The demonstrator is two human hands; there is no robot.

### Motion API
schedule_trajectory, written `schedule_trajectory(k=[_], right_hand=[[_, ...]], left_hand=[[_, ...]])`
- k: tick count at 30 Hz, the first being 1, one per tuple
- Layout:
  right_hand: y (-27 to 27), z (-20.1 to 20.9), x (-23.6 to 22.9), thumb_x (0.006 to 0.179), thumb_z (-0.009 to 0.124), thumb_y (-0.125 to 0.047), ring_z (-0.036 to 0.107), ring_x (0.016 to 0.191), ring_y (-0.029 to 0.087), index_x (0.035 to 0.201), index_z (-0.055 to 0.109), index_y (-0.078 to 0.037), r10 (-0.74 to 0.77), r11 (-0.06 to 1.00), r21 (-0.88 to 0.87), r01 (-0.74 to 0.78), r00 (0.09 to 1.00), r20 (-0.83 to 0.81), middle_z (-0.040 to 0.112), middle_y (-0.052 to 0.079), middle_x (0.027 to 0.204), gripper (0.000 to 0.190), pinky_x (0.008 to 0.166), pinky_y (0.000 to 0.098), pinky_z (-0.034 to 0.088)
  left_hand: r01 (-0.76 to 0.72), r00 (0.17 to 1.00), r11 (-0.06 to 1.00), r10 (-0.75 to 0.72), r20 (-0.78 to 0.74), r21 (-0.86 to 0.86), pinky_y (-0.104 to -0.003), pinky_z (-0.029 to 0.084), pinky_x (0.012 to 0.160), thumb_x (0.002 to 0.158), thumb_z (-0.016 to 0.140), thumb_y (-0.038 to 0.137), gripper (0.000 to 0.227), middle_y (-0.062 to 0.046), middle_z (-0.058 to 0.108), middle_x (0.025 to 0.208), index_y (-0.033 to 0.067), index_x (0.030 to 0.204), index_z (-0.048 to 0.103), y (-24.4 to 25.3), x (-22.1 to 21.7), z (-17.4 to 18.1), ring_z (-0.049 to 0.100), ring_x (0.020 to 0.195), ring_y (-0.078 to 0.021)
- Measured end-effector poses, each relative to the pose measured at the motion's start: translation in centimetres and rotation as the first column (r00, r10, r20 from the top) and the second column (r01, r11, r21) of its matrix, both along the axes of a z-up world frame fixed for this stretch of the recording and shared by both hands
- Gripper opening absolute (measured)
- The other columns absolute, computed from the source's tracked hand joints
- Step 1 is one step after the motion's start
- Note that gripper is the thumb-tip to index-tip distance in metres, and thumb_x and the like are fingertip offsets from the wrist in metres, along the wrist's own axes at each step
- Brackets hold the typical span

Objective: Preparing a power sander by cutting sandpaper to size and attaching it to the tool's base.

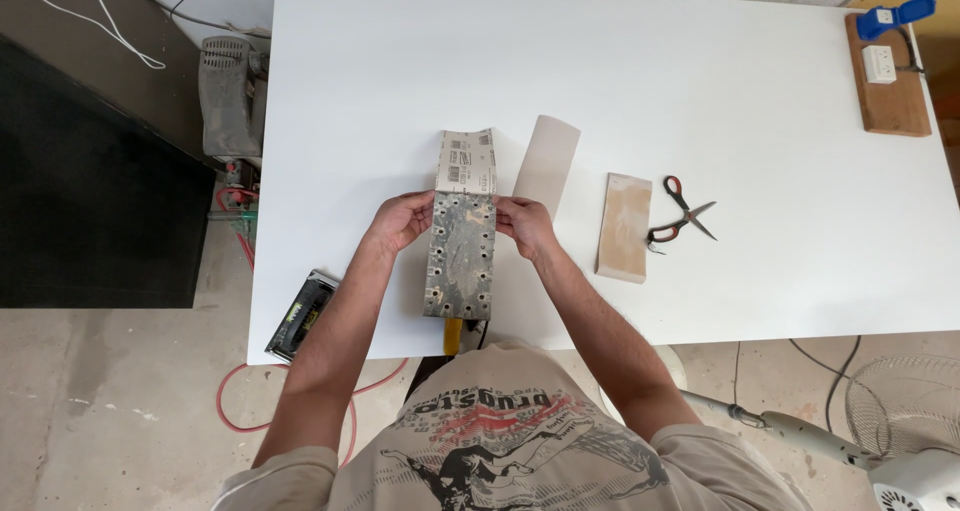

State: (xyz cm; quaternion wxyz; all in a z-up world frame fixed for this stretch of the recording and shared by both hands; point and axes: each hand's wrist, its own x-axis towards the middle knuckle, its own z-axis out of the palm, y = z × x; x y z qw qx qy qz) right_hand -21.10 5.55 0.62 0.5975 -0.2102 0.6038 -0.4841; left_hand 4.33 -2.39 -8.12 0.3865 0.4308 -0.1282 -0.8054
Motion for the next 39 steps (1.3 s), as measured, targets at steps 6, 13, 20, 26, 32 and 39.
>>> schedule_trajectory(k=[6,13,20,26,32,39], right_hand=[[0.5,2.0,1.2,0.083,0.088,-0.017,0.071,0.074,0.020,0.108,0.071,0.008,-0.010,1.000,-0.005,0.010,0.998,-0.067,0.070,0.013,0.086,0.039,0.075,0.0383,0.066],[0.1,-0.1,1.2,0.080,0.091,-0.018,0.072,0.079,0.021,0.103,0.072,0.004,-0.052,0.999,-0.004,0.051,0.998,-0.028,0.069,0.012,0.088,0.037,0.077,0.0393,0.065],[-0.2,-3.0,0.3,0.089,0.081,-0.024,0.071,0.077,0.021,0.096,0.064,-0.014,0.019,0.999,0.036,-0.026,0.985,0.172,0.065,-0.001,0.089,0.021,0.068,0.0323,0.062],[0.0,-3.6,0.7,0.093,0.077,-0.025,0.070,0.076,0.019,0.093,0.059,-0.018,0.008,1.000,0.016,-0.011,0.984,0.181,0.064,-0.004,0.087,0.019,0.063,0.0294,0.060],[0.4,-2.1,1.8,0.094,0.075,-0.025,0.066,0.077,0.018,0.091,0.056,-0.019,-0.020,1.000,-0.019,0.024,0.983,0.181,0.053,-0.006,0.085,0.021,0.061,0.0269,0.057],[0.0,-3.6,1.6,0.093,0.075,-0.023,0.065,0.075,0.017,0.088,0.056,-0.017,-0.050,0.998,-0.028,0.054,0.989,0.142,0.048,-0.004,0.082,0.020,0.055,0.0257,0.056]], left_hand=[[-0.016,0.999,1.000,0.017,0.052,-0.026,-0.035,0.066,0.073,0.083,0.087,0.010,0.017,-0.008,0.075,0.078,0.0026,0.092,0.074,0.6,-0.2,1.0,0.077,0.070,-0.0187],[0.024,0.989,0.997,-0.013,0.147,-0.069,-0.030,0.063,0.072,0.080,0.091,0.021,0.024,-0.001,0.073,0.080,0.0119,0.090,0.072,2.6,-1.3,6.8,0.074,0.074,-0.0166],[0.066,0.998,0.998,-0.066,-0.002,-0.019,-0.046,0.064,0.067,0.081,0.086,0.012,0.017,-0.006,0.072,0.078,0.0143,0.078,0.069,2.3,-1.6,7.1,0.077,0.071,-0.0307],[0.010,0.997,1.000,-0.012,-0.077,-0.019,-0.044,0.063,0.074,0.080,0.085,0.011,0.020,0.001,0.065,0.069,0.0193,0.072,0.068,1.7,-2.1,3.6,0.077,0.073,-0.0287],[-0.085,0.992,0.993,0.077,-0.105,-0.077,-0.037,0.062,0.079,0.082,0.084,0.009,0.021,0.003,0.062,0.072,0.0170,0.075,0.067,3.1,-2.5,4.0,0.076,0.079,-0.0233],[-0.055,0.998,0.997,0.054,-0.022,-0.053,-0.042,0.064,0.076,0.080,0.086,0.007,0.020,0.000,0.066,0.074,0.0158,0.076,0.068,0.3,-1.7,-1.1,0.076,0.078,-0.0248]])
